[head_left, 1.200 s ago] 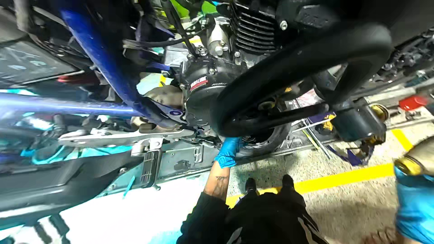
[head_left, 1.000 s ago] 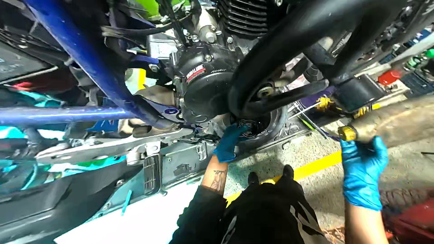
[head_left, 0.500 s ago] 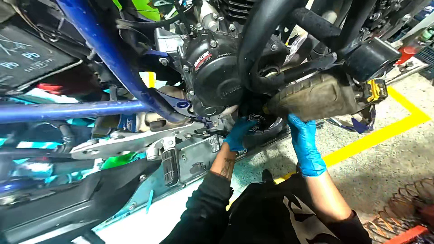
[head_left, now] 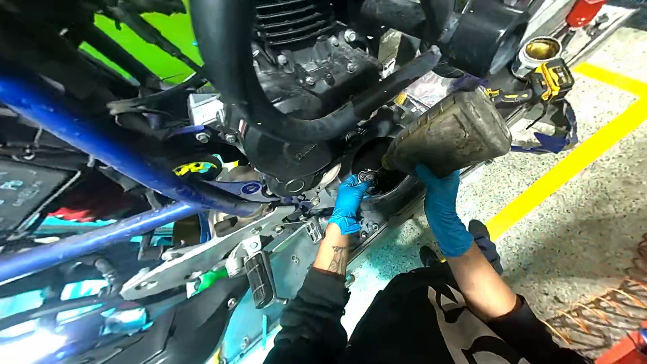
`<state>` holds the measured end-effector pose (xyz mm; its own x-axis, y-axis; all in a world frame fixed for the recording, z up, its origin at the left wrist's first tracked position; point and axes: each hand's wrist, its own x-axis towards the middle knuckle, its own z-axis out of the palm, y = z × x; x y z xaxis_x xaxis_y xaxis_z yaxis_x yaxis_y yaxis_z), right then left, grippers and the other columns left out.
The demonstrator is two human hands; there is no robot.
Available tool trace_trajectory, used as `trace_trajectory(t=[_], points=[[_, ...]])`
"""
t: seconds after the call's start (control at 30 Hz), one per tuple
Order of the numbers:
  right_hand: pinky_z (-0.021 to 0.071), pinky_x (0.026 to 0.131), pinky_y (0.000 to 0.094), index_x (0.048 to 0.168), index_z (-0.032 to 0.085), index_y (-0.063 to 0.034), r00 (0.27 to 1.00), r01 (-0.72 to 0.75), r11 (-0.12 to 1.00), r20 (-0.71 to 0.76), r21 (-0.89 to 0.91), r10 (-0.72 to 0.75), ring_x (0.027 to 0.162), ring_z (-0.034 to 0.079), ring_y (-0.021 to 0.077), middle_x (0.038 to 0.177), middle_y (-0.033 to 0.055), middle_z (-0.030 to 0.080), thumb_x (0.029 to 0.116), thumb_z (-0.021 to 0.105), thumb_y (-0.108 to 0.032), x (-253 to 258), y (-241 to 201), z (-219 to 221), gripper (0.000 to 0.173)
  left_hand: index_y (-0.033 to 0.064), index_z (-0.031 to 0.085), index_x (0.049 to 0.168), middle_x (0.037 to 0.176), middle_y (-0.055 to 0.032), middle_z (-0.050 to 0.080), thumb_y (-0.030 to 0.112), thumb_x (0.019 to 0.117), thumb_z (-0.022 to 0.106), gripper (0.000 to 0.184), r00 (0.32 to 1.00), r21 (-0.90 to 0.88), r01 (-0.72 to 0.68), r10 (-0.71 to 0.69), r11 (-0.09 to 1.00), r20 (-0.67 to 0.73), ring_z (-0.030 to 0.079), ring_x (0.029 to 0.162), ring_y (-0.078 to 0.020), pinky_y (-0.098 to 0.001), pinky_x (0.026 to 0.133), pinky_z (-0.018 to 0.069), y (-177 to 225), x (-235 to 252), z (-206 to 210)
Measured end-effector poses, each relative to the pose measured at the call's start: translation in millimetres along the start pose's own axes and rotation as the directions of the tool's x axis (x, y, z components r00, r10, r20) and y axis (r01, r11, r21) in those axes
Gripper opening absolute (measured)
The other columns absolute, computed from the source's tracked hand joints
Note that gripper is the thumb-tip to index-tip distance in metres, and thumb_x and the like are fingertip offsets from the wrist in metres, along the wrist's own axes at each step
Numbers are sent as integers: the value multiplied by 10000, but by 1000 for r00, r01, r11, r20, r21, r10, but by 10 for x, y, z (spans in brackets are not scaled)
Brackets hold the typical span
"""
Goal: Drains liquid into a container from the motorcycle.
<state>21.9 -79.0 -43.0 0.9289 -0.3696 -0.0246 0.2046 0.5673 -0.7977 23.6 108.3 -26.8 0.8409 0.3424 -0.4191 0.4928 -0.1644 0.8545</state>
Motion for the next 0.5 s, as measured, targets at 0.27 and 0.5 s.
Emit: trace_trajectory(t=[0.27, 0.5], points=[[570, 1006, 383, 1362, 434, 18, 998, 1, 999, -69, 50, 2, 1148, 660, 196, 1213, 133, 658, 792, 777, 71, -96, 4, 12, 668, -22, 625, 1131, 1030, -146, 675, 55, 962, 676, 192, 1000, 25, 7, -7, 1000, 1, 690, 843, -195, -348, 745, 609, -45, 25, 66], [587, 962, 401, 1329, 469, -1, 994, -18, 990, -108, 136, 33, 1119, 668, 213, 1192, 134, 663, 834, 744, 67, -68, -77, -1, 571, -1, 636, 1113, 945, -114, 677, 61, 954, 687, 178, 999, 71, -36, 36, 997, -5, 665, 765, -157, -316, 698, 586, -5, 3, 67]])
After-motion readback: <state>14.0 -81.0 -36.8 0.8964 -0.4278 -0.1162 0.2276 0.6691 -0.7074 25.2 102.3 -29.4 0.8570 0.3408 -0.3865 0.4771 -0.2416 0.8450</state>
